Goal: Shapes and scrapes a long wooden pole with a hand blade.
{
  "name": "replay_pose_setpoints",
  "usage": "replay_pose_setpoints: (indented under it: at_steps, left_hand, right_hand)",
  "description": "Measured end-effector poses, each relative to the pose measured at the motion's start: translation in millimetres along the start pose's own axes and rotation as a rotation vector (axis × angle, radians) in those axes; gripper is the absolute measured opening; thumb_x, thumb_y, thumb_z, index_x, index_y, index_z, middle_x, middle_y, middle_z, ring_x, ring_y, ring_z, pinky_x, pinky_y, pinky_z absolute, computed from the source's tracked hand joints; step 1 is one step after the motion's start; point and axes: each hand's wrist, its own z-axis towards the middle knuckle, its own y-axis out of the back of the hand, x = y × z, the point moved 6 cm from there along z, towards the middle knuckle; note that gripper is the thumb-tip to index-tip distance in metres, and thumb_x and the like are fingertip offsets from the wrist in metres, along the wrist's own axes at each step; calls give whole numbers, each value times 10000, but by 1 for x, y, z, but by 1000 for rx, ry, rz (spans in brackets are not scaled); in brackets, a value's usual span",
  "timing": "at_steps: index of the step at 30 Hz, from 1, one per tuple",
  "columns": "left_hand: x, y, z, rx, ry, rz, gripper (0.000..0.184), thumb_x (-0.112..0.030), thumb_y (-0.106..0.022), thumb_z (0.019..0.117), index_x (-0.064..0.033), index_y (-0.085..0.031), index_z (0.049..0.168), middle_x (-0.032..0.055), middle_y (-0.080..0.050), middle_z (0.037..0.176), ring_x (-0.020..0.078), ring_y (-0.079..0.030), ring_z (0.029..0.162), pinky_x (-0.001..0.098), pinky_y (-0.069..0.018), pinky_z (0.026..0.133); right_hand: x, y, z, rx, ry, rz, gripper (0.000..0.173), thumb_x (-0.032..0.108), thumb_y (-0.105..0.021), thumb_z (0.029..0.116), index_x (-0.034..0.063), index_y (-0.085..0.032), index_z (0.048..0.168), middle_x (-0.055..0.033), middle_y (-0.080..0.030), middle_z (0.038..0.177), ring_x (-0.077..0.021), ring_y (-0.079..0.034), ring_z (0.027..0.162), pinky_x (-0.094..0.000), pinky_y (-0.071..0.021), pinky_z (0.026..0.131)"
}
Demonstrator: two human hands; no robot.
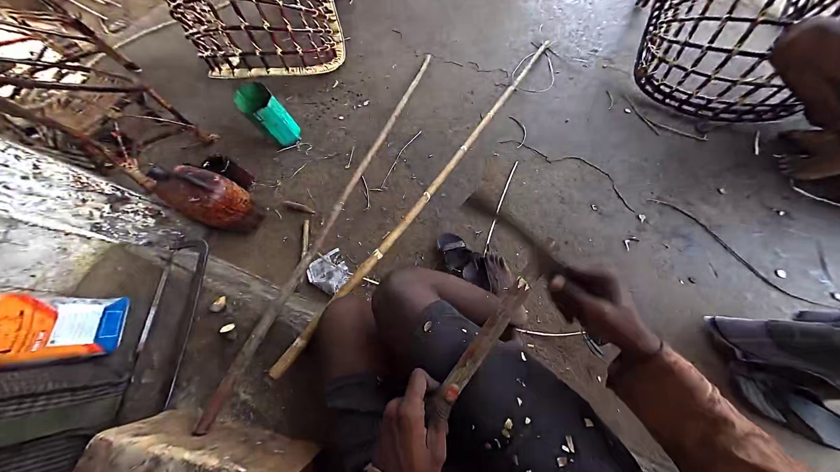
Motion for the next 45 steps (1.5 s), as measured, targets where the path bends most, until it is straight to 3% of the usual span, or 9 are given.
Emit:
replay_pose_setpoints:
  at_steps: [5, 8, 12, 17, 21, 30, 38, 42, 45]
  left_hand:
    - [0, -1, 3, -4, -27, -4, 570, -535, -429, 1043, -34, -676, 927, 20, -612, 565, 123, -578, 431, 307, -499, 424]
    - [1, 1, 5, -10, -54, 26, 638, -574, -354, 1055, -47, -682, 907, 20, -606, 549, 125, -577, 419, 307, -499, 414]
    - [3, 0, 10, 16, -71, -21, 636, -565, -335, 1059, -46, -663, 891, 10, -591, 537, 98, -552, 402, 284, -479, 394]
    - [9, 0, 9, 74, -38, -112, 656, -618, -317, 1049, -75, -630, 858, -16, -577, 531, 71, -536, 387, 252, -468, 374]
    - [12, 5, 17, 98, -71, -105, 766, -792, -485, 889, -50, -670, 836, 1, -569, 540, 71, -535, 416, 259, -467, 394]
    - [21, 3, 9, 93, -98, -73, 638, -650, -517, 970, -53, -674, 811, 28, -563, 537, 93, -544, 422, 274, -473, 412]
    - [21, 4, 16, 147, -100, -86, 669, -652, -450, 1004, -54, -659, 789, 38, -560, 538, 117, -551, 433, 313, -479, 426]
    - [19, 2, 23, 119, -132, -80, 661, -656, -463, 997, -66, -644, 762, 22, -536, 518, 97, -528, 415, 286, -455, 406]
    - [19, 4, 25, 180, -126, -121, 669, -645, -437, 1013, -60, -645, 763, 24, -548, 519, 97, -530, 415, 286, -456, 411]
  right_hand:
    - [5, -17, -9, 227, 99, -230, 280, 273, -571, 1002, 45, -684, 886, -39, -603, 633, -143, -583, 529, -366, -499, 504]
    - [-7, 7, 4, -22, -9, 5, 236, 293, -611, 988, 101, -683, 871, 8, -613, 630, -61, -561, 489, -236, -523, 476]
    - [9, -26, -8, 208, 142, -235, 274, 275, -572, 997, 54, -677, 873, -39, -607, 640, -147, -597, 545, -377, -501, 505]
    - [0, -6, 4, 8, 47, -63, 196, 243, -622, 956, 80, -675, 860, 2, -617, 632, -89, -578, 493, -291, -530, 457]
    - [0, -13, -1, 96, 88, -106, 249, 257, -584, 982, 64, -698, 873, 15, -600, 628, -62, -565, 522, -266, -505, 494]
    - [7, 58, 20, -199, -12, 100, 218, 318, -578, 1018, 155, -660, 900, 53, -612, 652, -55, -554, 487, -228, -519, 467]
    - [-2, 16, 13, -104, 1, 43, 224, 358, -634, 996, 149, -697, 944, 51, -610, 643, -38, -546, 491, -223, -515, 468]
    - [8, -27, -2, 205, 135, -256, 248, 258, -558, 979, 73, -660, 849, -15, -574, 609, -141, -571, 514, -371, -479, 473]
    - [0, -3, 14, -59, -13, 49, 225, 285, -611, 991, 111, -675, 862, 39, -594, 619, -44, -542, 482, -228, -503, 456]
